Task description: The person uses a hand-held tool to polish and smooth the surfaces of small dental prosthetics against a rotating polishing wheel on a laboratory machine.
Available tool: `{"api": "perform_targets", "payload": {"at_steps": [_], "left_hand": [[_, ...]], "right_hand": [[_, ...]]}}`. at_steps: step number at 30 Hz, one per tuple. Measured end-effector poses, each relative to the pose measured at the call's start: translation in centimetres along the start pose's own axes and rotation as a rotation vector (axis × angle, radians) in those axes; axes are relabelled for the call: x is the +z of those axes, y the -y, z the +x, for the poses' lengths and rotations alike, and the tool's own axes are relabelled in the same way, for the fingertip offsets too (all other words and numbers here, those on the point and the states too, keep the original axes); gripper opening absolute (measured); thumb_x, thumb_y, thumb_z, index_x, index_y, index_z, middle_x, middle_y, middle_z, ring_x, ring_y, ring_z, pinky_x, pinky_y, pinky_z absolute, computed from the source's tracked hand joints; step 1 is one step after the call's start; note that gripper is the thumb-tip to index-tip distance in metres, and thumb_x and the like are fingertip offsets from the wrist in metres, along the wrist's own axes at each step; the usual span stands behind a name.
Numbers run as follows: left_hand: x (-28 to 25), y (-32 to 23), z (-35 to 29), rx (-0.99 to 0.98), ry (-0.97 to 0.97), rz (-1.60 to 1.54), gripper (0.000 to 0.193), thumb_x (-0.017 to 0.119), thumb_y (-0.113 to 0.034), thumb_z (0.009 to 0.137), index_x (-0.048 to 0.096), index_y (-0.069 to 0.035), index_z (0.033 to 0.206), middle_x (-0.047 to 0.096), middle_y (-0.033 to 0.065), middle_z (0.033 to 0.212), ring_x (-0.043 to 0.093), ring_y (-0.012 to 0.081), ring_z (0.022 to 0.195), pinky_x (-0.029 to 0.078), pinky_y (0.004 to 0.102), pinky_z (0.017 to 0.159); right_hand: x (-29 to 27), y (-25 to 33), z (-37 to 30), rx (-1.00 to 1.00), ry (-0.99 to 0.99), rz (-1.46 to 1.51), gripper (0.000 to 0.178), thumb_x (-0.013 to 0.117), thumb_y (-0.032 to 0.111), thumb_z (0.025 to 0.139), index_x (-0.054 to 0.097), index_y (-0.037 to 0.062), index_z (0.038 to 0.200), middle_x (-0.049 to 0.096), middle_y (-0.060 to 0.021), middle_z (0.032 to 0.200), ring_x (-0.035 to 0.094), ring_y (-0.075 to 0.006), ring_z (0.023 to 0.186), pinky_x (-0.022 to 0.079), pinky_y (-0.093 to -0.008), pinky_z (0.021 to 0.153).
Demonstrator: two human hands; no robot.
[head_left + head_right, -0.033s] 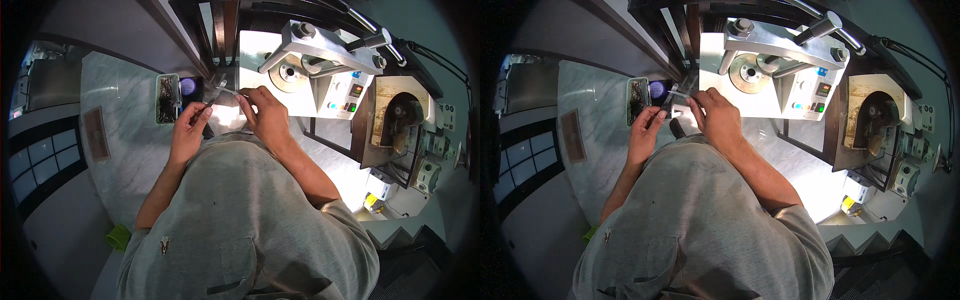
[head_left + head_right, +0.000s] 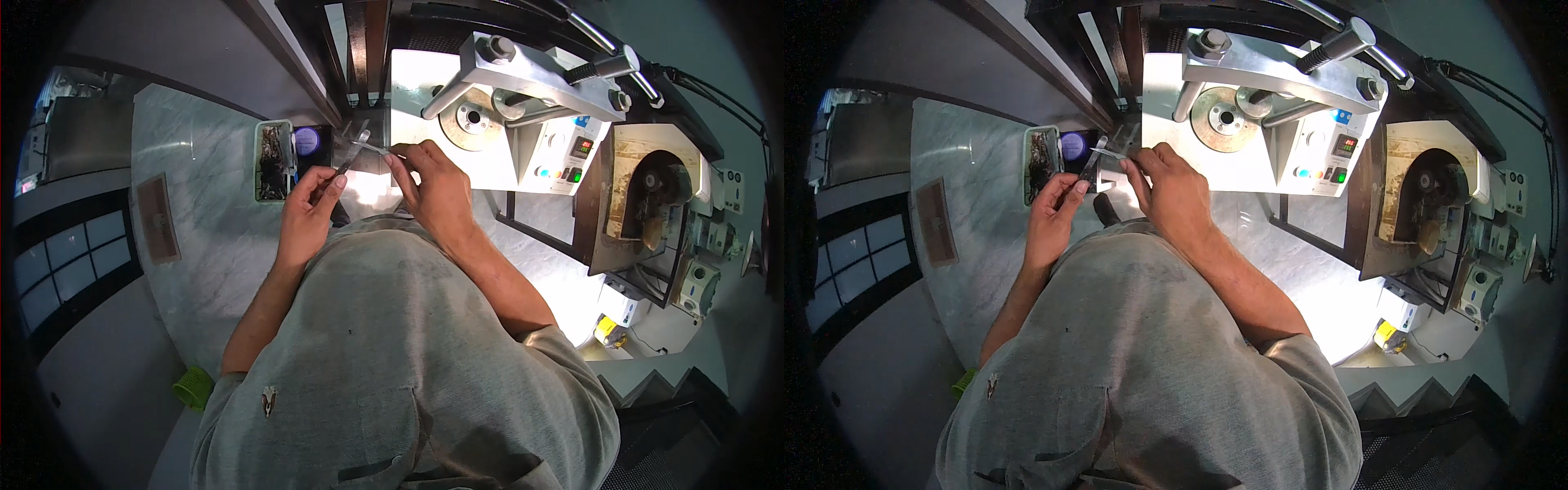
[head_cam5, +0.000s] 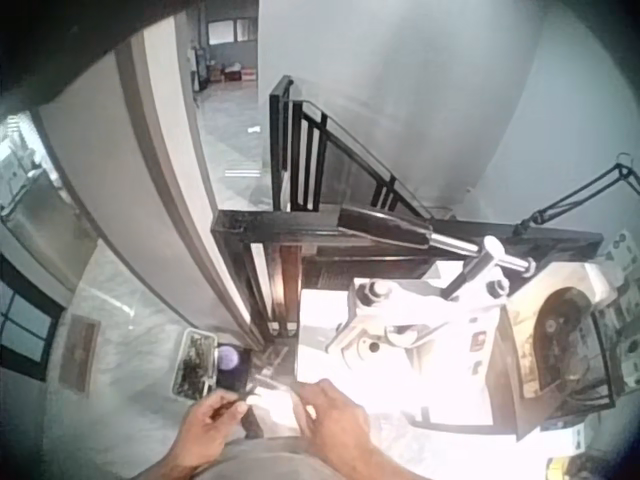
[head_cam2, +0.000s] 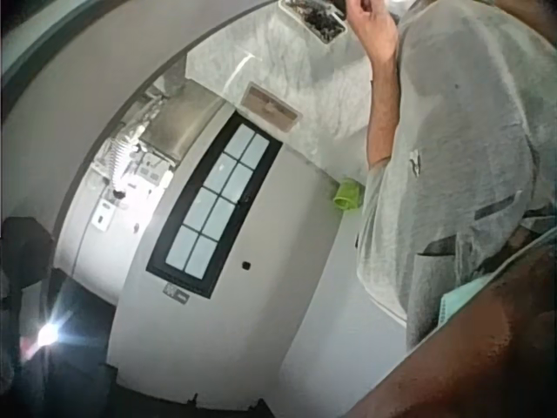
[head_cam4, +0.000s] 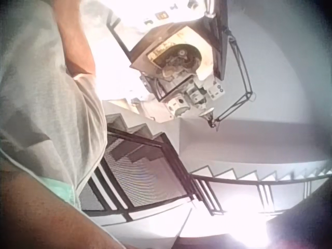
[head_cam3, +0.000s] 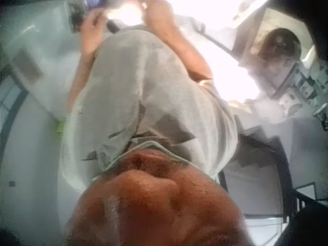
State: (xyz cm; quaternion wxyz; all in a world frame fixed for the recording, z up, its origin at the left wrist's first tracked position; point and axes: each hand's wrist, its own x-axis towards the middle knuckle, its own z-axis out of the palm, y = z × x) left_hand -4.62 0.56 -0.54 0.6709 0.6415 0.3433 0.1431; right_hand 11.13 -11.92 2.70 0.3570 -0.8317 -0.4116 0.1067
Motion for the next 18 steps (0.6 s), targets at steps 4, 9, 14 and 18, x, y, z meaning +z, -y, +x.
{"api": "perform_targets", "payload": {"at_steps": [4, 9, 14, 18], "left_hand": [[0.1, -0.1, 0.0, -0.006, -0.018, -0.032, 0.018, 0.062, -0.019, 0.096, 0.057, -0.002, 0.1, 0.059, -0.0019, 0.085, 0.049, 0.0033, 0.075, 0.039, 0.0204, 0.066], [-0.1, -0.8, 0.0, -0.204, 0.018, -0.111, 0.015, 0.063, -0.014, 0.094, 0.053, -0.004, 0.101, 0.062, 0.0017, 0.086, 0.053, 0.0056, 0.075, 0.043, 0.0223, 0.065], [0.0, -0.3, 0.2, -0.055, -0.035, -0.06, 0.014, 0.064, -0.01, 0.093, 0.053, -0.003, 0.1, 0.061, 0.0, 0.084, 0.051, 0.0046, 0.075, 0.04, 0.0194, 0.067], [-0.1, 0.1, 0.1, 0.012, -0.063, 0.033, 0.015, 0.063, -0.012, 0.094, 0.056, -0.002, 0.103, 0.061, -0.0001, 0.087, 0.052, 0.0043, 0.079, 0.041, 0.0193, 0.071]], "right_hand": [[0.1, -0.1, 0.2, -0.011, -0.035, 0.0, 0.016, 0.065, 0.022, 0.09, 0.068, 0.0061, 0.094, 0.06, -0.0092, 0.08, 0.063, -0.0276, 0.066, 0.051, -0.0379, 0.056], [-1.0, 0.2, 0.3, -0.065, 0.002, 0.009, 0.017, 0.065, 0.022, 0.091, 0.07, 0.0059, 0.096, 0.065, -0.008, 0.085, 0.064, -0.022, 0.063, 0.051, -0.033, 0.057], [-0.5, -0.5, 0.2, -0.015, -0.012, -0.025, 0.016, 0.065, 0.022, 0.089, 0.068, 0.0072, 0.093, 0.062, -0.009, 0.082, 0.064, -0.0269, 0.067, 0.051, -0.0374, 0.057], [-1.0, -0.2, 0.3, 0.013, -0.03, -0.021, 0.017, 0.064, 0.023, 0.091, 0.069, 0.0072, 0.095, 0.064, -0.0081, 0.084, 0.064, -0.0247, 0.064, 0.051, -0.0358, 0.057]]}}
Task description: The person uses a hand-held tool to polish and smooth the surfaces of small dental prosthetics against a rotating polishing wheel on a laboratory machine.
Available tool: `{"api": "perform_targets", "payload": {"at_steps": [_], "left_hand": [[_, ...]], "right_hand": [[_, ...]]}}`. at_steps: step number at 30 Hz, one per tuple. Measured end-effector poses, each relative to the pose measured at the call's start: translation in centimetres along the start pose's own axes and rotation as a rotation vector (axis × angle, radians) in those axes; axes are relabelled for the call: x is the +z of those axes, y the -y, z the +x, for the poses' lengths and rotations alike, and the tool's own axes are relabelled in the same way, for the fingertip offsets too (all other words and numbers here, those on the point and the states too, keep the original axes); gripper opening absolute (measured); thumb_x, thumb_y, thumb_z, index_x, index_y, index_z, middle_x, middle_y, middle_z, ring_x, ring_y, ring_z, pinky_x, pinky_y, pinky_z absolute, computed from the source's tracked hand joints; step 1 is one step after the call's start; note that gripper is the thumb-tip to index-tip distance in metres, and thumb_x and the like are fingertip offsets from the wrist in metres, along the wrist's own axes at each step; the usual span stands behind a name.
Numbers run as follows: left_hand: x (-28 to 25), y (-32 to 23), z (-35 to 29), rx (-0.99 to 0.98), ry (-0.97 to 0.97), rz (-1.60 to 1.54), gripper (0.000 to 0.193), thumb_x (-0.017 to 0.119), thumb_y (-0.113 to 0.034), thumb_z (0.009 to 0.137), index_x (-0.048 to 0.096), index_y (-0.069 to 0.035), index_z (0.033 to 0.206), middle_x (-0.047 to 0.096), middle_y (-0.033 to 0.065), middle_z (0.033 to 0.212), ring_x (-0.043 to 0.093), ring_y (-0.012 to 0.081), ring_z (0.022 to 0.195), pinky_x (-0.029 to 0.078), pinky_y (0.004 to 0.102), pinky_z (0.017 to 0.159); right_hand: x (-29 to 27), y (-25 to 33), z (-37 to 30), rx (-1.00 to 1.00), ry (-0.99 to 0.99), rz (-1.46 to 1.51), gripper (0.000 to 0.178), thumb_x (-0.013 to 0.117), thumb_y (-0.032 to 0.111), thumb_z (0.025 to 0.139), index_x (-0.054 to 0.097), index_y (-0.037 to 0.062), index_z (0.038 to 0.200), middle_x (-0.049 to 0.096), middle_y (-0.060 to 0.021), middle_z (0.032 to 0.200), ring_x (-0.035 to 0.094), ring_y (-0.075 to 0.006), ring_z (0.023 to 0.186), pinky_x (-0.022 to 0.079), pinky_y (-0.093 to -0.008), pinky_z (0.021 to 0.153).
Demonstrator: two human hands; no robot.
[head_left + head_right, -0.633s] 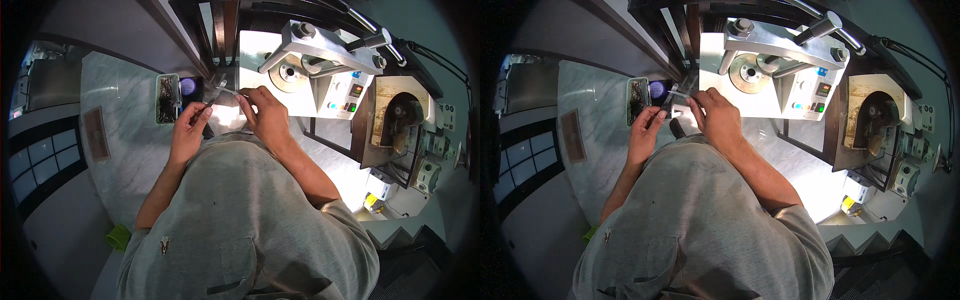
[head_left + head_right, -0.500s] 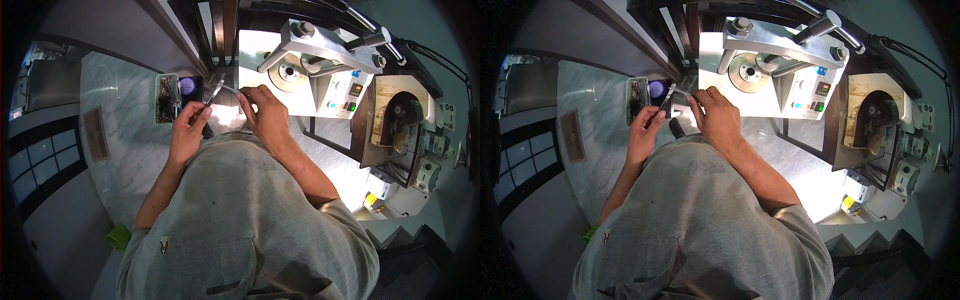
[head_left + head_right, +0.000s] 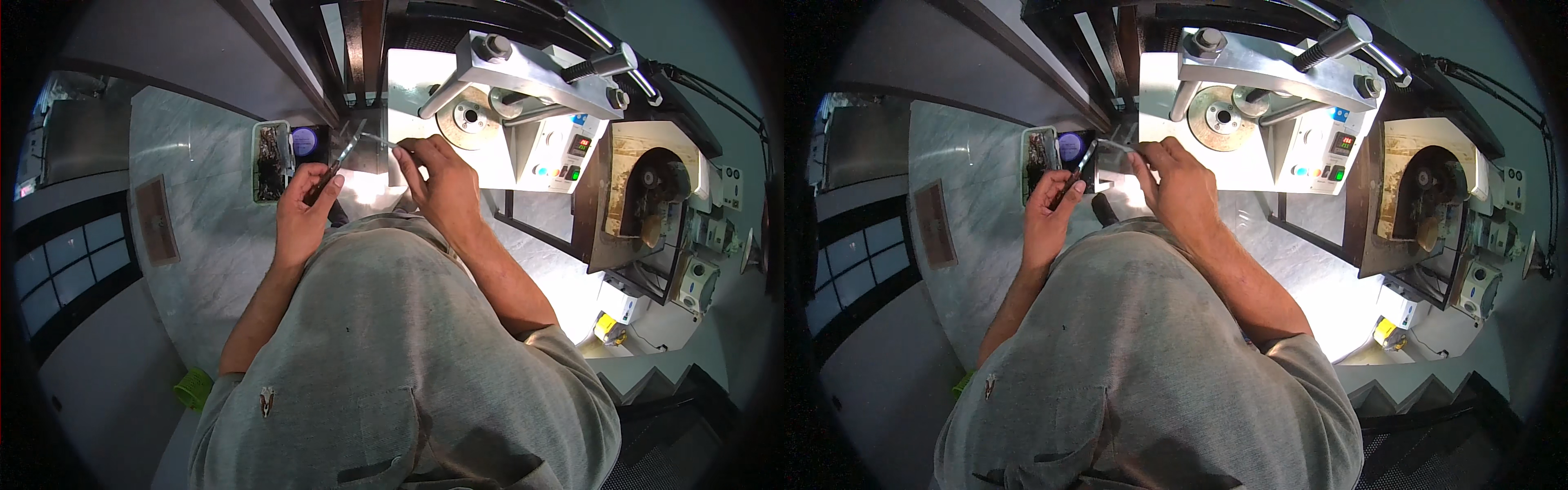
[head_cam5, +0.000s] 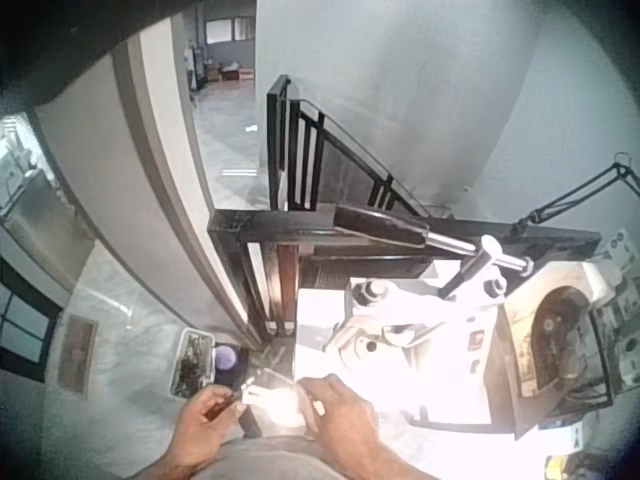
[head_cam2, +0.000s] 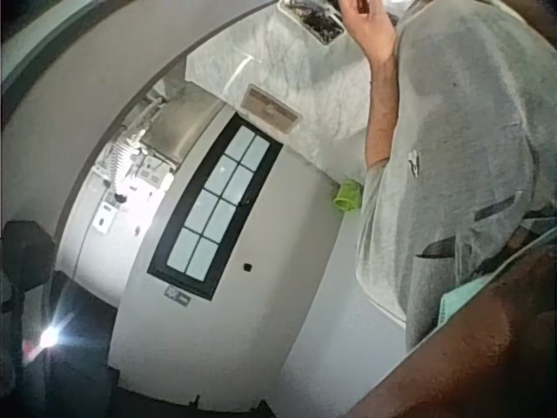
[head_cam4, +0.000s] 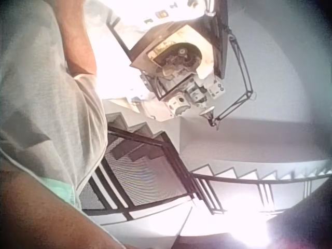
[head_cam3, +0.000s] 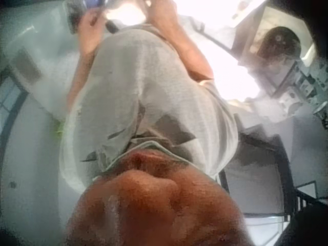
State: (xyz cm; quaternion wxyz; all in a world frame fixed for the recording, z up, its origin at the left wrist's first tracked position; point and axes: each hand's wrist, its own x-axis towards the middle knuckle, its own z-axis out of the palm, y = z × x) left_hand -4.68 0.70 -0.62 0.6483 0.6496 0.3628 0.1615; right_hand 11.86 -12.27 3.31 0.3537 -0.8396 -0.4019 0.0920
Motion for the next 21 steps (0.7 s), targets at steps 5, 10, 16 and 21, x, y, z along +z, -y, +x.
{"api": "perform_targets", "payload": {"at_steps": [5, 10, 16, 21], "left_hand": [[-0.2, 0.2, 0.1, 0.044, -0.014, -0.012, 0.024, 0.061, -0.019, 0.096, 0.061, 0.0, 0.111, 0.063, 0.0006, 0.092, 0.053, 0.0054, 0.085, 0.042, 0.0203, 0.077], [0.0, 0.0, -0.1, 0.03, -0.029, -0.012, 0.025, 0.062, -0.021, 0.096, 0.06, 0.0, 0.11, 0.062, -0.0004, 0.091, 0.052, 0.0051, 0.083, 0.042, 0.0199, 0.075], [0.0, -0.3, -0.2, 0.052, -0.037, 0.021, 0.025, 0.062, -0.021, 0.096, 0.06, -0.001, 0.11, 0.062, -0.0009, 0.09, 0.051, 0.005, 0.083, 0.041, 0.0196, 0.075], [0.0, -0.5, -0.2, 0.068, -0.014, 0.005, 0.026, 0.062, -0.022, 0.096, 0.06, -0.001, 0.11, 0.062, -0.0004, 0.092, 0.051, 0.0055, 0.085, 0.041, 0.0199, 0.077]], "right_hand": [[0.1, -0.1, 0.1, -0.035, 0.015, 0.04, 0.017, 0.064, 0.022, 0.091, 0.069, 0.0067, 0.095, 0.063, -0.009, 0.082, 0.063, -0.0259, 0.061, 0.051, -0.0375, 0.056], [-0.5, 0.2, 0.3, -0.026, 0.059, 0.167, 0.019, 0.063, 0.023, 0.092, 0.069, 0.006, 0.096, 0.064, -0.0098, 0.082, 0.063, -0.0251, 0.06, 0.051, -0.0359, 0.057], [-0.4, -0.6, 0.5, 0.019, 0.017, 0.137, 0.02, 0.063, 0.021, 0.093, 0.07, 0.0035, 0.098, 0.066, -0.0095, 0.084, 0.061, -0.0198, 0.062, 0.049, -0.0306, 0.057], [-0.7, -0.2, 0.3, 0.01, 0.107, 0.167, 0.02, 0.063, 0.021, 0.093, 0.07, 0.0025, 0.097, 0.065, -0.0098, 0.082, 0.059, -0.0194, 0.061, 0.047, -0.0304, 0.057]]}}
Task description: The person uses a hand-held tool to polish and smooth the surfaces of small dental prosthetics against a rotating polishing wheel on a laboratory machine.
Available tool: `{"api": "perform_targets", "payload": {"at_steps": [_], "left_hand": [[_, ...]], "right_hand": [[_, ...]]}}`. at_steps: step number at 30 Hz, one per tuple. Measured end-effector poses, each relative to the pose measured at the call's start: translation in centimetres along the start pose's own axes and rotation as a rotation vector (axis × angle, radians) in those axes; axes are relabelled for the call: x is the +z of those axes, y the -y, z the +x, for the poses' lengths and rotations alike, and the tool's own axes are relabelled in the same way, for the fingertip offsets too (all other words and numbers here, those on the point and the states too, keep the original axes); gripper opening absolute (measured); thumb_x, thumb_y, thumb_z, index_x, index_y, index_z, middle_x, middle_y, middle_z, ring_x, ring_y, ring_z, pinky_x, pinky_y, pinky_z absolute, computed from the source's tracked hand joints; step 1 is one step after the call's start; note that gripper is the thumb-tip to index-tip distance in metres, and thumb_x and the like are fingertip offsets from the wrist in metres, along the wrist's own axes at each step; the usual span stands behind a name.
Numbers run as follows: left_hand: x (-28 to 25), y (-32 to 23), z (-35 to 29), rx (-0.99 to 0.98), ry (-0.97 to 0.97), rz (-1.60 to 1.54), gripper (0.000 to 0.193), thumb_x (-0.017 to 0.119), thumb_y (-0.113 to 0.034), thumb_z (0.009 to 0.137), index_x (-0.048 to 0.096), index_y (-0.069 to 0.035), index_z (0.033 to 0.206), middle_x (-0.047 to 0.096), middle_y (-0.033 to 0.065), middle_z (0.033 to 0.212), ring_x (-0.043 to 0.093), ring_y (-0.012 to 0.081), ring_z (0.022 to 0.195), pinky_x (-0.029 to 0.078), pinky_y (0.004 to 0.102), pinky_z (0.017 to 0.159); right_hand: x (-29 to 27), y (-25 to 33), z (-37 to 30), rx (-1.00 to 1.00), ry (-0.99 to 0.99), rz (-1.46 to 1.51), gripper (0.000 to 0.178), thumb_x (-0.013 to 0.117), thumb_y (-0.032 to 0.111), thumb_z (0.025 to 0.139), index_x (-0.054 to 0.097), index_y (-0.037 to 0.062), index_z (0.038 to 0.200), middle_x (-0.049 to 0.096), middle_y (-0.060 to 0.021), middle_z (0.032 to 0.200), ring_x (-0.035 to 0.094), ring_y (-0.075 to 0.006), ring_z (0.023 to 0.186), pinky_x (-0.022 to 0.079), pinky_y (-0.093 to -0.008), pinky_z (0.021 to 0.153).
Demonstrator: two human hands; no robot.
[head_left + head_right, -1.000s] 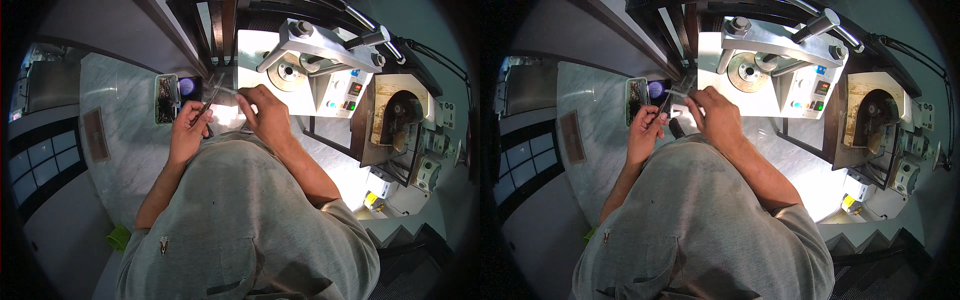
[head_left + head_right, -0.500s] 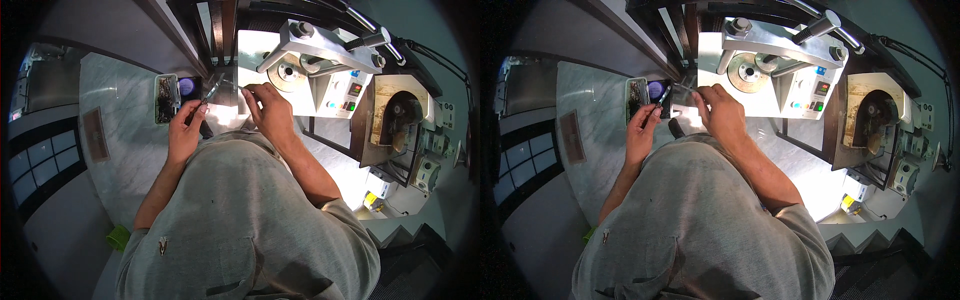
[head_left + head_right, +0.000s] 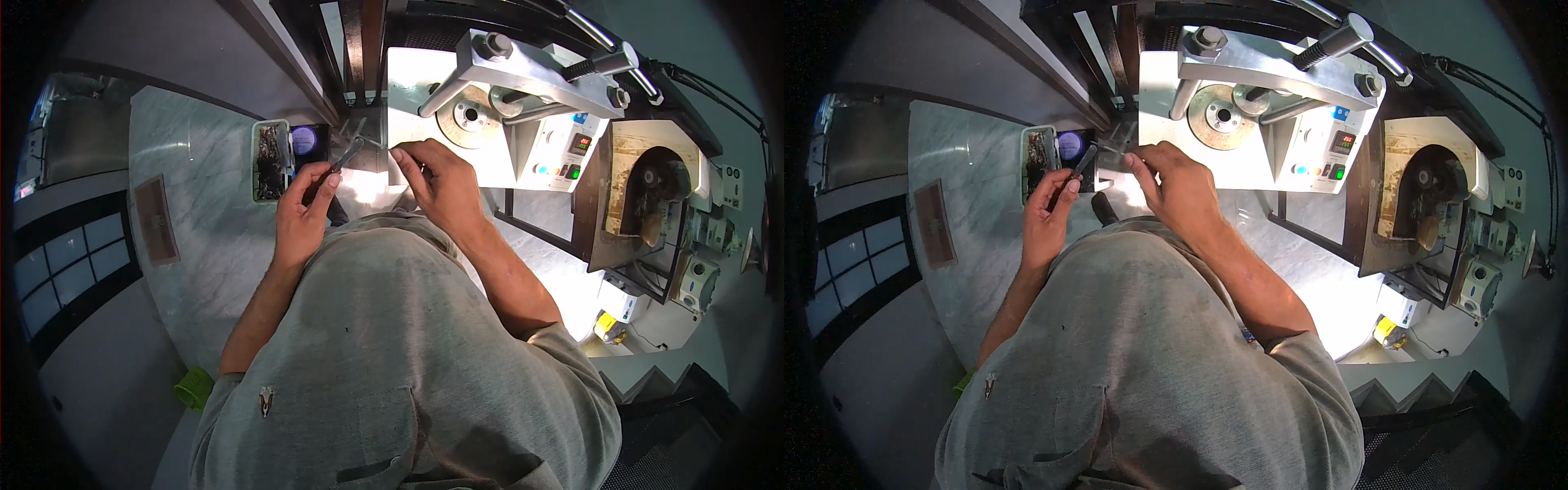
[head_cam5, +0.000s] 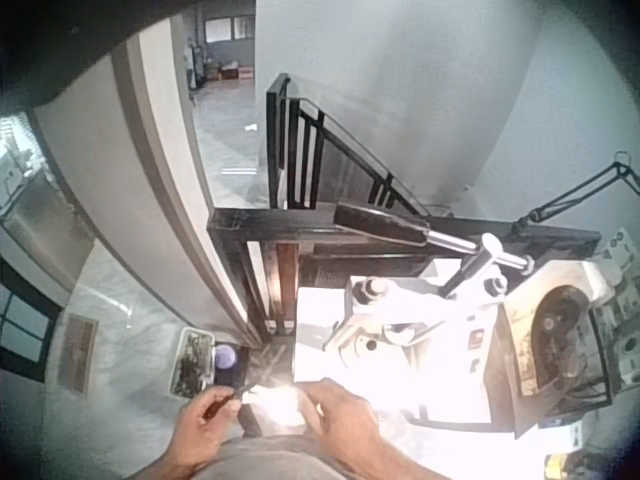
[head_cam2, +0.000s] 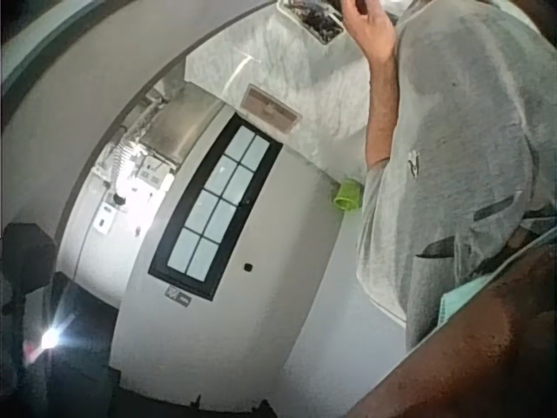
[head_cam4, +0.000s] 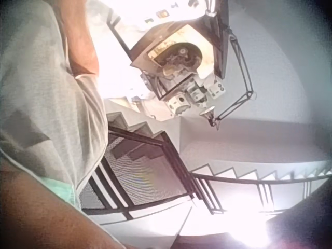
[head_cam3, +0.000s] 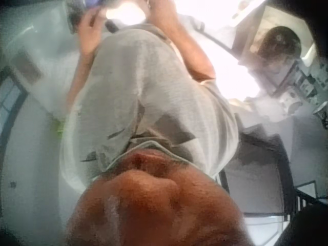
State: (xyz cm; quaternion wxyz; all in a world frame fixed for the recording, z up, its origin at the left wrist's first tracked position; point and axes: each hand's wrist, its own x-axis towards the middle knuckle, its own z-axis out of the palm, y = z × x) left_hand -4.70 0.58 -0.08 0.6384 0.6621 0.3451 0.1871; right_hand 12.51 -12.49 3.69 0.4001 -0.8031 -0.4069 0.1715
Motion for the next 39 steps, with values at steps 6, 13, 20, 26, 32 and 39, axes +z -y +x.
{"api": "perform_targets", "payload": {"at_steps": [6, 13, 20, 26, 32, 39], "left_hand": [[-0.1, -0.1, 0.1, 0.003, 0.058, -0.076, 0.027, 0.061, -0.024, 0.097, 0.06, 0.0, 0.111, 0.062, -0.0001, 0.093, 0.051, 0.0061, 0.085, 0.041, 0.0204, 0.078], [-0.2, -0.1, 0.1, -0.009, 0.092, -0.079, 0.028, 0.056, -0.027, 0.099, 0.063, -0.001, 0.106, 0.057, -0.0021, 0.086, 0.046, 0.0067, 0.078, 0.038, 0.0209, 0.073], [-0.4, -0.9, 0.3, -0.075, 0.16, -0.166, 0.027, 0.052, -0.026, 0.101, 0.063, -0.001, 0.104, 0.049, -0.0032, 0.078, 0.042, 0.0059, 0.076, 0.036, 0.0199, 0.069], [-0.5, -1.0, 0.2, -0.216, 0.191, -0.275, 0.031, 0.046, -0.029, 0.103, 0.06, -0.003, 0.099, 0.044, -0.0048, 0.071, 0.034, 0.0023, 0.061, 0.028, 0.0181, 0.054], [-0.3, -0.9, 0.3, -0.258, 0.185, -0.236, 0.031, 0.043, -0.03, 0.104, 0.059, -0.004, 0.096, 0.041, -0.0056, 0.068, 0.03, 0.0018, 0.055, 0.024, 0.019, 0.05], [-0.8, -0.5, 0.1, -0.298, 0.178, -0.296, 0.032, 0.044, -0.033, 0.103, 0.059, -0.005, 0.096, 0.041, -0.0055, 0.068, 0.03, 0.0017, 0.055, 0.023, 0.0185, 0.049]], "right_hand": [[0.1, 0.4, -0.3, -0.011, -0.04, 0.105, 0.022, 0.061, 0.023, 0.094, 0.069, 0.0021, 0.094, 0.066, -0.0117, 0.083, 0.062, -0.0239, 0.058, 0.049, -0.0334, 0.055], [0.4, -0.3, -0.3, -0.035, -0.074, 0.113, 0.022, 0.061, 0.022, 0.094, 0.069, 0.0015, 0.094, 0.065, -0.0111, 0.081, 0.061, -0.0236, 0.058, 0.048, -0.0329, 0.055], [0.8, -0.2, -0.2, 0.034, -0.08, 0.151, 0.022, 0.061, 0.022, 0.094, 0.068, 0.0012, 0.095, 0.065, -0.0115, 0.081, 0.061, -0.0223, 0.061, 0.048, -0.0326, 0.056], [1.0, 0.0, -0.4, -0.008, 0.009, 0.138, 0.019, 0.062, 0.019, 0.093, 0.068, 0.0017, 0.097, 0.065, -0.0122, 0.084, 0.063, -0.0254, 0.067, 0.049, -0.0333, 0.06], [1.4, -0.1, -0.4, -0.055, -0.024, 0.127, 0.017, 0.062, 0.018, 0.092, 0.067, 0.0029, 0.098, 0.065, -0.0126, 0.089, 0.064, -0.0298, 0.071, 0.05, -0.0358, 0.063], [1.8, -2.6, 1.0, 0.088, -0.079, -0.012, 0.015, 0.06, 0.014, 0.091, 0.066, 0.003, 0.1, 0.065, -0.0158, 0.091, 0.065, -0.0341, 0.077, 0.051, -0.0408, 0.067]]}}
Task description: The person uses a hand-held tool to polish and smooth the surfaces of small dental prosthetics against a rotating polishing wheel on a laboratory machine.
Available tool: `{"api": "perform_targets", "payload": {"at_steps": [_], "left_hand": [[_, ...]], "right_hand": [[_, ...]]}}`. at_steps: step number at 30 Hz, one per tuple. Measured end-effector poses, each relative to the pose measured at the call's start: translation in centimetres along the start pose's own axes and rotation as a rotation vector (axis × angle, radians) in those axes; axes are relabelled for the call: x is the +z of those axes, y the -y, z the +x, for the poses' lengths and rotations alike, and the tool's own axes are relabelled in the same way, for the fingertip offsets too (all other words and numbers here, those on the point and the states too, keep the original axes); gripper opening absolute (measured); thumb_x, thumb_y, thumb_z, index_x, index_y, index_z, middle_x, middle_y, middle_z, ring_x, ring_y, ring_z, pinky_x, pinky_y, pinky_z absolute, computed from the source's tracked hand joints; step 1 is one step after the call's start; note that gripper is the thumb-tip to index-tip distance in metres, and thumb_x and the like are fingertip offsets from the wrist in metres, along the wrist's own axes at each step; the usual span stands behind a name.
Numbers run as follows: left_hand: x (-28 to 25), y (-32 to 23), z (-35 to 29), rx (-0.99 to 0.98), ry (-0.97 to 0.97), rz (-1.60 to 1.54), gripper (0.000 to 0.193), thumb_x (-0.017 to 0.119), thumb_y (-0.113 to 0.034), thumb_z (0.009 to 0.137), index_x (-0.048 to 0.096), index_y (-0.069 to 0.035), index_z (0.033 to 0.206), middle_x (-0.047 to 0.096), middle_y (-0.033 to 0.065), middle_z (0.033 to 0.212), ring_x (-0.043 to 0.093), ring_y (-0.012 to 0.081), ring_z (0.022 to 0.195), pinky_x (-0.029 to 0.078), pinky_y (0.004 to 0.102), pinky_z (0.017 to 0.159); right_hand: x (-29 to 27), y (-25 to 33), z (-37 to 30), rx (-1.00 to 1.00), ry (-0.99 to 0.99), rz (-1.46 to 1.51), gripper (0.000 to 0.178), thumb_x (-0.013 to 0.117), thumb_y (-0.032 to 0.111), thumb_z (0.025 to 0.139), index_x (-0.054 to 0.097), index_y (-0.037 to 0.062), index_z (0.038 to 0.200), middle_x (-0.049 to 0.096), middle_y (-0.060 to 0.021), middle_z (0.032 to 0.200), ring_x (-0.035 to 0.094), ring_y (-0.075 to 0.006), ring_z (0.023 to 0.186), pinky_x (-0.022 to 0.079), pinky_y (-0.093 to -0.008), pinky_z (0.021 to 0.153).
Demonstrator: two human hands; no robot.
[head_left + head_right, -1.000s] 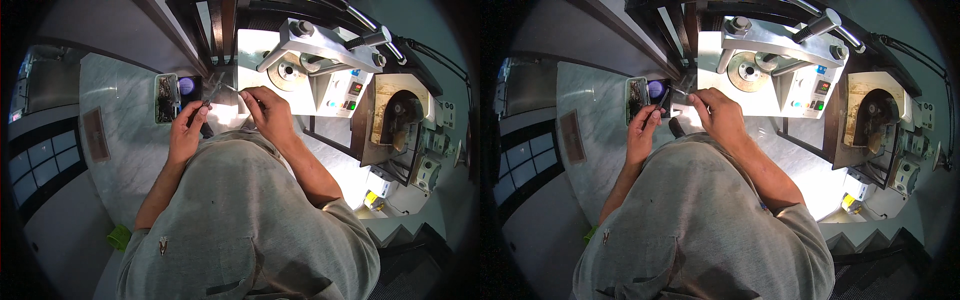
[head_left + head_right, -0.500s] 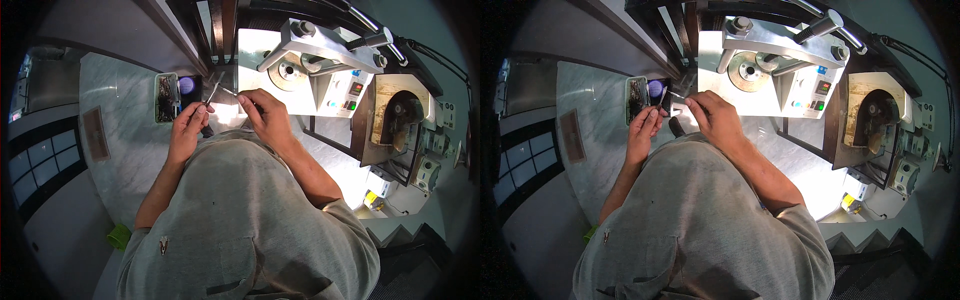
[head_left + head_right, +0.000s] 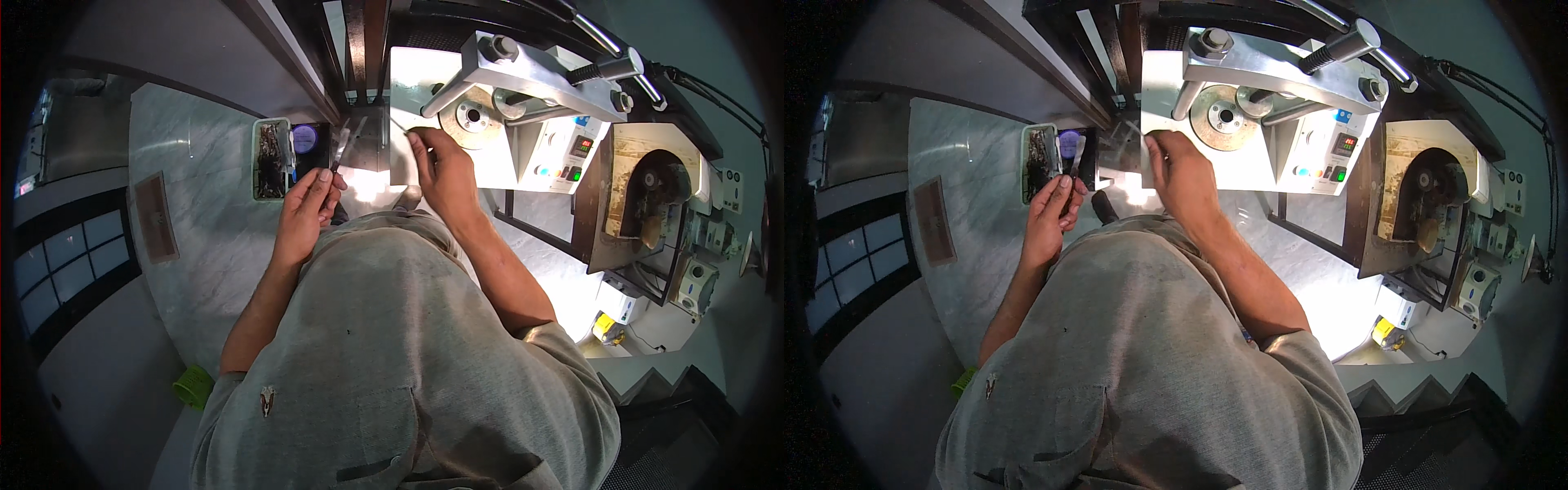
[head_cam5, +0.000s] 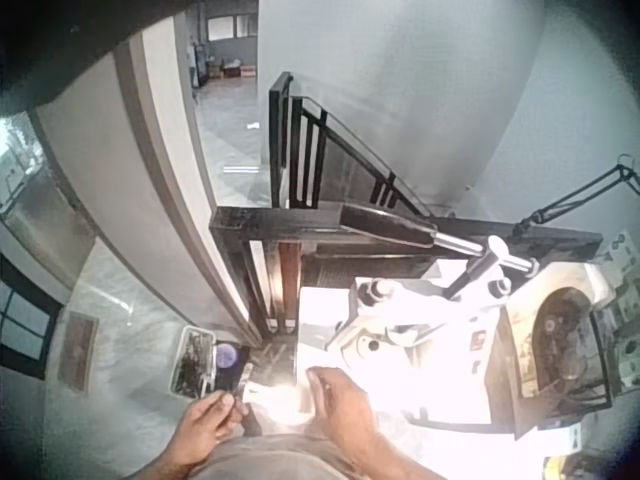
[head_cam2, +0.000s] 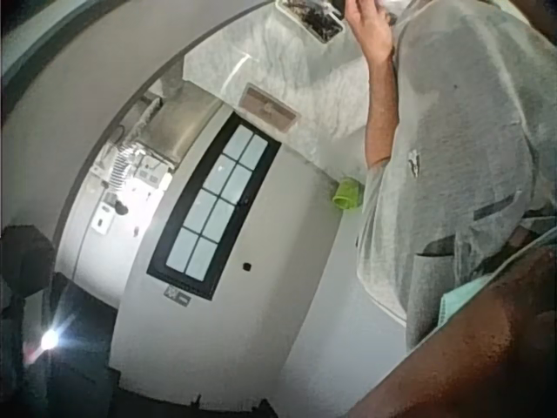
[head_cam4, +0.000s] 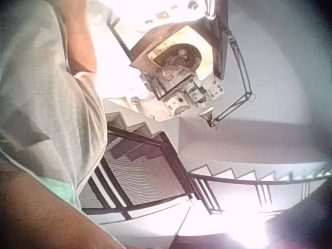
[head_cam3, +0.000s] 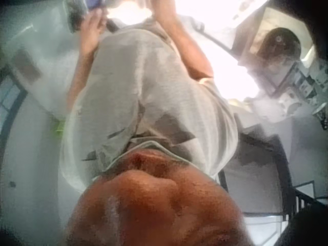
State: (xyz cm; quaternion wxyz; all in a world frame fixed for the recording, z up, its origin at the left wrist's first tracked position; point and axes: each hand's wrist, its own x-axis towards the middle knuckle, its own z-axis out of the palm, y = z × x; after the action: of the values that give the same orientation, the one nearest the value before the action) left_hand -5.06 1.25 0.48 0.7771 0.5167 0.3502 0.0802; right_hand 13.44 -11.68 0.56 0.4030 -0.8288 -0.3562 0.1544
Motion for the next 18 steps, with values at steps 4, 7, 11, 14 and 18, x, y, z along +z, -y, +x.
{"api": "perform_targets", "payload": {"at_steps": [4, 7, 11, 14, 18], "left_hand": [[-0.4, 0.3, 0.3, -0.039, -0.036, -0.092, 0.033, 0.046, -0.035, 0.102, 0.059, -0.005, 0.095, 0.043, -0.005, 0.07, 0.03, 0.0014, 0.054, 0.023, 0.0185, 0.048], [-0.6, 0.4, 0.4, -0.05, -0.036, -0.167, 0.031, 0.047, -0.035, 0.102, 0.057, -0.005, 0.101, 0.046, -0.0038, 0.074, 0.032, 0.0015, 0.055, 0.024, 0.0181, 0.048], [0.5, -0.1, 0.6, -0.094, -0.125, -0.256, 0.036, 0.052, -0.027, 0.099, 0.046, -0.01, 0.13, 0.049, -0.0012, 0.081, 0.035, 0.0026, 0.058, 0.026, 0.0169, 0.047], [0.9, -0.4, 0.3, -0.028, -0.113, -0.131, 0.056, 0.057, -0.022, 0.096, 0.031, -0.017, 0.146, 0.05, -0.0009, 0.087, 0.037, 0.0029, 0.063, 0.027, 0.0164, 0.047], [1.2, -0.1, 1.1, -0.003, -0.153, -0.057, 0.062, 0.06, -0.02, 0.094, 0.031, -0.021, 0.148, 0.05, -0.0018, 0.089, 0.036, 0.0022, 0.065, 0.027, 0.0163, 0.048]], "right_hand": [[0.8, -5.3, 0.3, 0.049, 0.045, -0.121, 0.029, 0.053, 0.003, 0.085, 0.058, 0.0027, 0.114, 0.064, -0.0213, 0.098, 0.064, -0.0395, 0.082, 0.051, -0.0465, 0.071], [0.8, -5.9, 0.0, 0.149, 0.066, -0.152, 0.031, 0.05, 0.007, 0.091, 0.055, 0.0061, 0.122, 0.066, -0.0225, 0.101, 0.065, -0.0376, 0.09, 0.05, -0.0449, 0.075], [2.5, -7.9, -0.3, 0.142, -0.004, -0.264, 0.031, 0.05, 0.009, 0.091, 0.052, 0.0069, 0.122, 0.065, -0.0228, 0.101, 0.065, -0.0398, 0.09, 0.05, -0.0472, 0.076], [2.8, -7.5, -0.5, 0.152, 0.036, -0.244, 0.034, 0.051, 0.007, 0.088, 0.052, 0.0062, 0.122, 0.065, -0.0227, 0.102, 0.064, -0.041, 0.088, 0.051, -0.0482, 0.075], [2.6, -4.7, -0.5, 0.139, 0.173, 0.023, 0.029, 0.055, 0.007, 0.089, 0.053, 0.0071, 0.118, 0.066, -0.0193, 0.094, 0.067, -0.0344, 0.084, 0.053, -0.0411, 0.071]]}}
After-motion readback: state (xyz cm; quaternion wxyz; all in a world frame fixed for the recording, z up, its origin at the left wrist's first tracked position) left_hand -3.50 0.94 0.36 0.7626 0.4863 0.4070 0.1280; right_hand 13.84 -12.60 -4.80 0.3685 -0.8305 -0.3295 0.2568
